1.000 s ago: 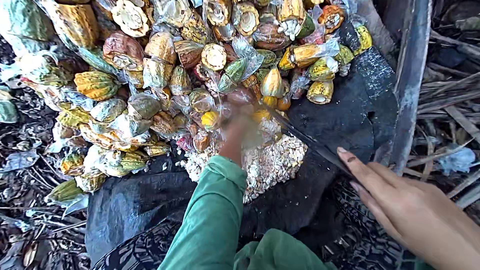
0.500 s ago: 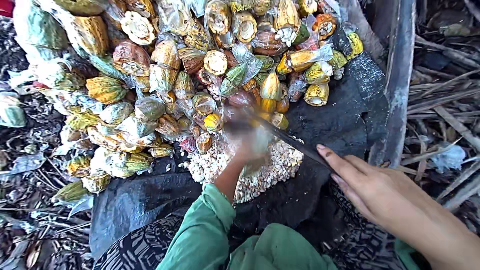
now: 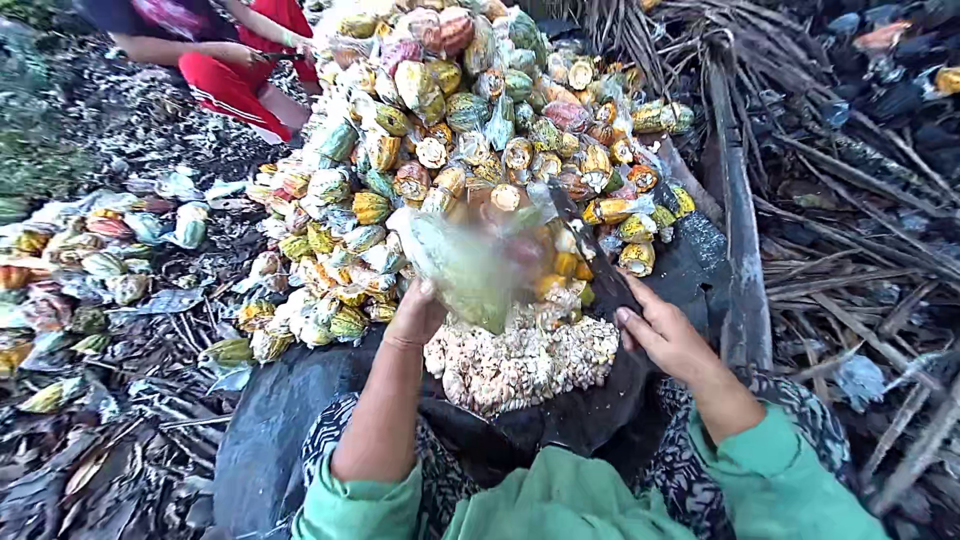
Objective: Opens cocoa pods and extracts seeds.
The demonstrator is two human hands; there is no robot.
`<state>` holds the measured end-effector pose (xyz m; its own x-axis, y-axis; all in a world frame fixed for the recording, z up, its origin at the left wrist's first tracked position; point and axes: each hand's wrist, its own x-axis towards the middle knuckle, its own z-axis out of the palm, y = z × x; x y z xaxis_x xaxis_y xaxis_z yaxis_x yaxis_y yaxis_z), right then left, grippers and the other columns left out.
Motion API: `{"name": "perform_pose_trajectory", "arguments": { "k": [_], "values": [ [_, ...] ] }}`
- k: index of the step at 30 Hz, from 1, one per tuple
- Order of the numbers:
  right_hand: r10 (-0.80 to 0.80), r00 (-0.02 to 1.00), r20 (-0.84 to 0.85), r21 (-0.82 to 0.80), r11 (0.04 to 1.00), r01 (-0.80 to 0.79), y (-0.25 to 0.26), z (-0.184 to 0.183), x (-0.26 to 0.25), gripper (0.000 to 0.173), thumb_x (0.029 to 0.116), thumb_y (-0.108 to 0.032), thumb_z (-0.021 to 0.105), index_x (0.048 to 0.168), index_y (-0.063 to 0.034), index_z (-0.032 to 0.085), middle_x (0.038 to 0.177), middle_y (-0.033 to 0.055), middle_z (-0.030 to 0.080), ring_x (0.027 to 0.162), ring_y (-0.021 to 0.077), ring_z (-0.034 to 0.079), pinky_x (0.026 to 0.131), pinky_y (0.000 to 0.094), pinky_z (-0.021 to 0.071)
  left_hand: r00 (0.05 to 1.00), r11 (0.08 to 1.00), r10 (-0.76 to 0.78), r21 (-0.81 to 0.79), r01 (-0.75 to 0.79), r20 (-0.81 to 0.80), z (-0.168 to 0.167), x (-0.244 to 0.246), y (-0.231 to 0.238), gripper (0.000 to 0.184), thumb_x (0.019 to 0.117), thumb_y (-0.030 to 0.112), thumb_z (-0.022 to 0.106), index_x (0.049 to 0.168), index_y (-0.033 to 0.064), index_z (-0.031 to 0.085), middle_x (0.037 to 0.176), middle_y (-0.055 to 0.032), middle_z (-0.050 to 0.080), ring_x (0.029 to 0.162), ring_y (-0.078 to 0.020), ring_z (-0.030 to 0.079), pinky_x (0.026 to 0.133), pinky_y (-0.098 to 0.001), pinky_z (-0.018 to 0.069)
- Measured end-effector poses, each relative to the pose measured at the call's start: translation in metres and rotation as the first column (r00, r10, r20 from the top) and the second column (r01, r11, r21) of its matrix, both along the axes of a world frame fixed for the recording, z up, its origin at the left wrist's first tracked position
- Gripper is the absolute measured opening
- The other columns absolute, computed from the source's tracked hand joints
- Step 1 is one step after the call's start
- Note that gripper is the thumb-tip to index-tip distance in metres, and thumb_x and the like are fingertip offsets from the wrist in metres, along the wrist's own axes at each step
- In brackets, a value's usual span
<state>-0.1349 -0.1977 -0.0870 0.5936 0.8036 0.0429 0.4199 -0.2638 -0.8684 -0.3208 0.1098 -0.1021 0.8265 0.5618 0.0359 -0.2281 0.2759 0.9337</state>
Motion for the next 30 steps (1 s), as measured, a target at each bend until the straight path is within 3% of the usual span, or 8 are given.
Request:
{"name": "perform_pose_trajectory", "arguments": {
  "k": [4,7,9,12,14,17,23,30],
  "values": [
    [0.112,0.904,-0.413,0.252,0.968,-0.005,0.019,-0.011,-0.07,0.061,0.1021,-0.013,0.043,0.157,0.0019,0.022,0.082,-0.0004,0.063,0.052,0.0091,0.059,0.046,0.0277,0.0561,0.993,0.991,0.112,0.069,-0.113,0.022,0.034,-0.034,0.028,0.097,0.0586,0.074,0.085,0.129,0.0177,0.05,0.1,0.0052,0.073,0.086,-0.0075,0.071,0.075,-0.0304,0.0623],
    [0.209,0.842,-0.498,0.301,0.952,-0.058,0.029,-0.015,-0.106,0.067,0.1022,-0.012,0.044,0.161,-0.0031,0.014,0.081,-0.0001,0.062,0.051,0.0108,0.059,0.044,0.0284,0.0555,0.985,0.972,0.169,-0.172,-0.159,0.042,0.02,-0.032,0.023,0.077,0.0699,0.066,0.082,0.125,0.0169,0.059,0.097,-0.003,0.074,0.083,-0.0137,0.073,0.07,-0.0349,0.0632],
    [0.238,0.823,-0.516,0.322,0.944,-0.072,0.034,-0.013,-0.119,0.07,0.1029,-0.011,0.044,0.163,-0.0083,0.008,0.083,0.0004,0.063,0.051,0.0112,0.059,0.044,0.0281,0.0553,0.961,0.905,0.266,-0.364,-0.219,0.083,-0.003,-0.023,0.017,0.051,0.0893,0.06,0.064,0.118,0.0175,0.064,0.094,-0.0037,0.074,0.081,-0.0141,0.073,0.067,-0.035,0.0631],
    [0.254,0.781,-0.57,0.299,0.95,-0.091,0.032,-0.006,-0.13,0.071,0.104,-0.01,0.045,0.165,-0.0158,0.008,0.085,0.001,0.063,0.051,0.0108,0.058,0.044,0.0266,0.0545,0.958,0.853,0.282,-0.473,-0.222,0.059,-0.021,-0.018,0.02,0.058,0.0994,0.067,0.04,0.126,0.0205,0.06,0.102,-0.0043,0.073,0.088,-0.0163,0.071,0.072,-0.0384,0.062],
    [0.309,0.717,-0.625,0.291,0.944,-0.154,0.03,-0.001,-0.133,0.069,0.1056,-0.014,0.048,0.165,-0.0199,0.012,0.083,0.0007,0.063,0.051,0.0098,0.058,0.043,0.0252,0.0536,0.965,0.89,0.255,-0.405,-0.211,0.058,-0.02,-0.022,0.033,0.065,0.0941,0.074,0.046,0.131,0.0214,0.058,0.107,-0.0038,0.072,0.092,-0.0158,0.071,0.075,-0.0383,0.0621],
    [0.375,0.568,-0.733,0.293,0.927,-0.234,0.028,0.006,-0.139,0.07,0.1062,-0.017,0.051,0.165,-0.0228,0.012,0.083,0.0023,0.063,0.052,0.0102,0.058,0.043,0.0252,0.053,0.91,0.883,0.413,-0.263,-0.389,0.042,-0.021,-0.023,0.059,0.056,0.0961,0.053,0.056,0.133,0.0112,0.054,0.106,-0.0063,0.071,0.094,-0.0151,0.069,0.08,-0.0382,0.0607],
    [0.399,0.362,-0.842,0.317,0.91,-0.265,0.046,0.009,-0.141,0.068,0.1065,-0.019,0.052,0.164,-0.0224,0.016,0.082,0.004,0.062,0.05,0.0105,0.058,0.041,0.0237,0.0522,0.859,0.846,0.49,0.156,-0.509,0.146,0.0,-0.041,0.068,0.111,0.0732,0.061,0.076,0.153,0.0,0.027,0.127,-0.0082,0.063,0.107,-0.0083,0.065,0.093,-0.0325,0.0575],
    [0.27,0.333,-0.903,0.195,0.951,-0.241,0.07,0.014,-0.141,0.069,0.1036,-0.014,0.045,0.163,-0.0198,0.011,0.077,0.0023,0.059,0.047,0.0084,0.054,0.04,0.0215,0.0486,0.908,0.762,0.409,0.513,-0.395,0.092,-0.009,-0.042,0.055,0.107,0.0748,0.065,0.073,0.152,0.0002,0.037,0.138,-0.013,0.059,0.121,-0.0103,0.06,0.105,-0.0351,0.0505]
  ]
}}
